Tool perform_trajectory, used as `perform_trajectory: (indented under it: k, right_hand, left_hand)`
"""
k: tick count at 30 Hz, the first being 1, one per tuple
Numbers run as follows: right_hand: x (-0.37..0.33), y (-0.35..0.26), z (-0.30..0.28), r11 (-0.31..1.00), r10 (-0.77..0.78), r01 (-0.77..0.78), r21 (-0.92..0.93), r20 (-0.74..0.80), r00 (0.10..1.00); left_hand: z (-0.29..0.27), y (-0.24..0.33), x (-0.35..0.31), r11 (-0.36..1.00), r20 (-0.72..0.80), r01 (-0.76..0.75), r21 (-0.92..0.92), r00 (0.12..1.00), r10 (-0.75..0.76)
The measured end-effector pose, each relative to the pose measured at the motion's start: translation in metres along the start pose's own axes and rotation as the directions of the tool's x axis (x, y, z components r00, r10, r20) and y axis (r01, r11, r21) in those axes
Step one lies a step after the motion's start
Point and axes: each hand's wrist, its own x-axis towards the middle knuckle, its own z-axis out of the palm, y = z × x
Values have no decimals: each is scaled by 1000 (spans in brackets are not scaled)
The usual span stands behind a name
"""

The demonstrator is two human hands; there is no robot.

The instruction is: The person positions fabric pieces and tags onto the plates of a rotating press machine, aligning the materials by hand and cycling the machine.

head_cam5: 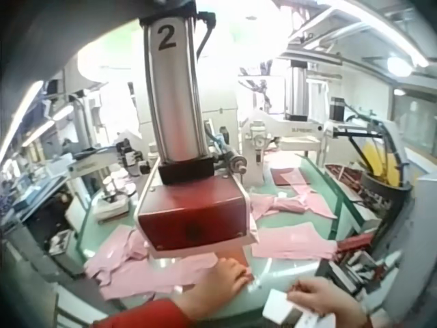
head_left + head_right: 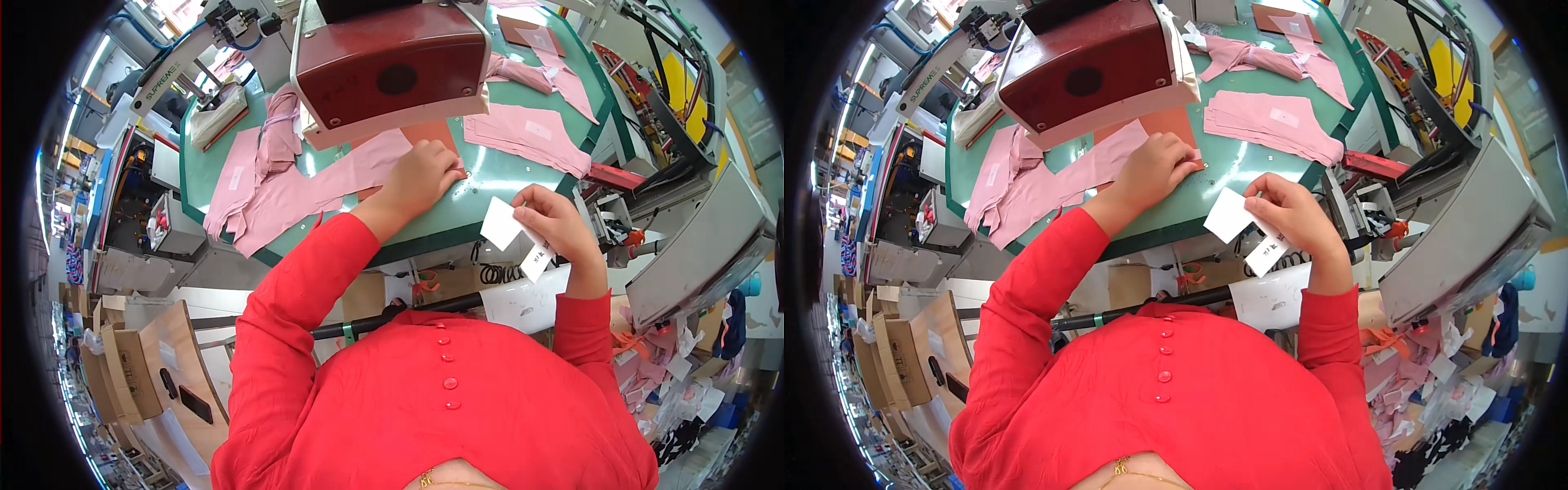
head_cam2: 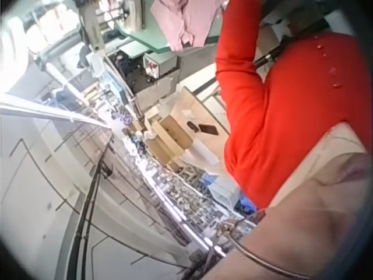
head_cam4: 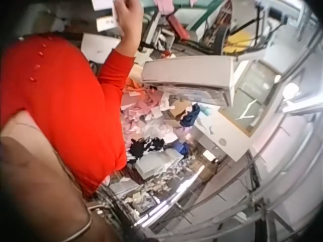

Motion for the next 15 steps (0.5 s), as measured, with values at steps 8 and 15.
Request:
perform_trajectory:
  k: [8, 15]
  right_hand:
    - [3, 8, -10, 998, -12, 13, 64, -23, 1000]
    - [45, -10, -8, 972, -234, 234, -14, -100, 967]
  left_hand:
    - [-14, 18, -1, 971, 199, 94, -221, 979, -50]
    - [-35, -39, -28, 921, 371, 67, 384, 902, -220]
